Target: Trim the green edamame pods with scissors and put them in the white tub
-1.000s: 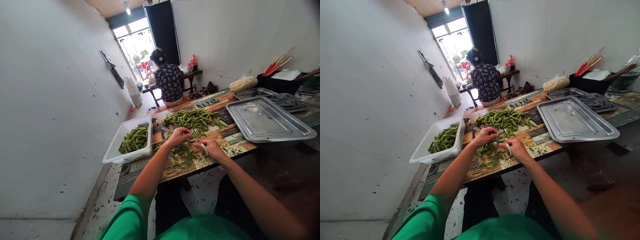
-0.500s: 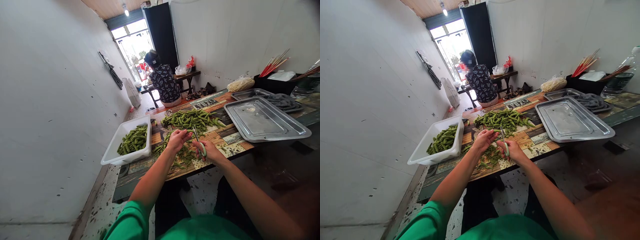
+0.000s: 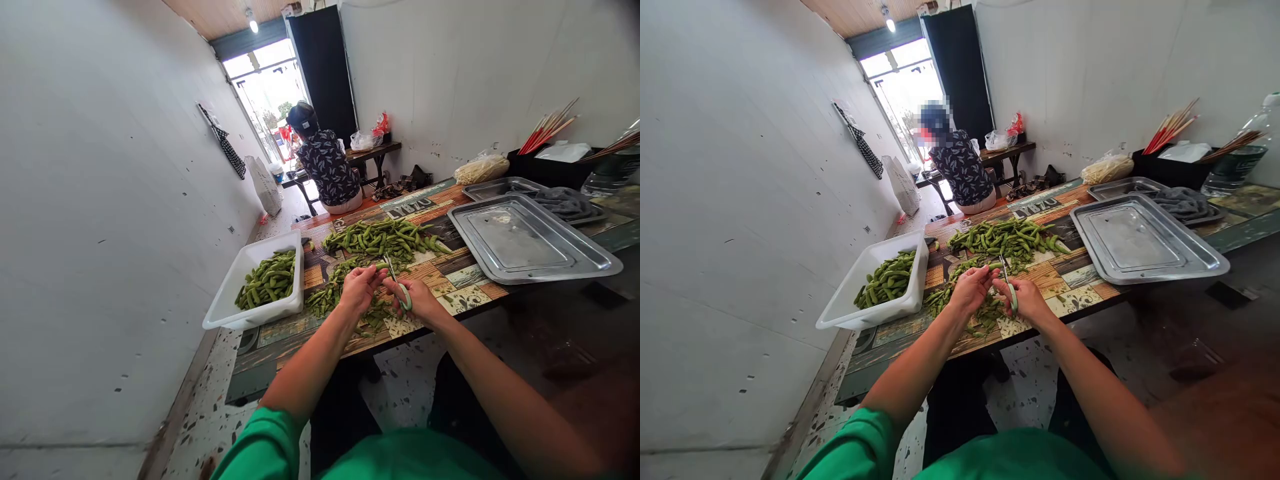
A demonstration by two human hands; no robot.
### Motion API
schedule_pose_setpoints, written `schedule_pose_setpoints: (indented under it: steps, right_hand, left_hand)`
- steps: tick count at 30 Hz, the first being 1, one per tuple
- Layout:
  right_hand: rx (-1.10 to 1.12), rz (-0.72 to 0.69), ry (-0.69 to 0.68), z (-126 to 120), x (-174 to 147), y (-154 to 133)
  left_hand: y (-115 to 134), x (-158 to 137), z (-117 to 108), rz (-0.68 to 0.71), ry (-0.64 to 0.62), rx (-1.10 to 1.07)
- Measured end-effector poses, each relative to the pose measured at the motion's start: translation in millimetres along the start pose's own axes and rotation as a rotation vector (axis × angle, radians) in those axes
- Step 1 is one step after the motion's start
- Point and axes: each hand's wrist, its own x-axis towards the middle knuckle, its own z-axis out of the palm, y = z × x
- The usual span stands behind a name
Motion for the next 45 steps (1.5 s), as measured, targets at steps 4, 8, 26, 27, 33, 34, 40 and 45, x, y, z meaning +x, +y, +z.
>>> schedule_pose_setpoints:
  steps: [4, 8, 26, 27, 33, 34, 40, 45]
  right_hand:
    - [0.061, 0.046, 0.036, -4, 0, 4]
    - [0.146, 0.168, 0.1, -11, -5, -1]
    - [0.091, 0.157, 0.061, -15, -3, 8]
    - [0.083, 0.148, 0.057, -15, -2, 9]
    - [0.032, 0.133, 0.031, -14, -1, 11]
    - [0.027, 0.131, 0.015, -14, -1, 10]
    - [-0.052, 0.111, -0.037, -10, -3, 0]
    - [-0.108, 0.097, -0.059, -9, 0, -5]
  left_hand:
    - [24, -4, -12, 0.241, 0.033, 0.183]
    - [101, -15, -49, 0.933, 0.507, 0.747]
    - [23, 57, -45, 0.552, -0.016, 1.731]
    - [26, 58, -45, 0.539, -0.024, 1.764]
    - [39, 53, -38, 0.485, -0.145, 1.755]
    - [40, 51, -36, 0.499, -0.118, 1.689]
    - [36, 36, -24, 0.486, -0.097, 1.292]
    - [30, 29, -21, 0.419, -0.2, 1.151]
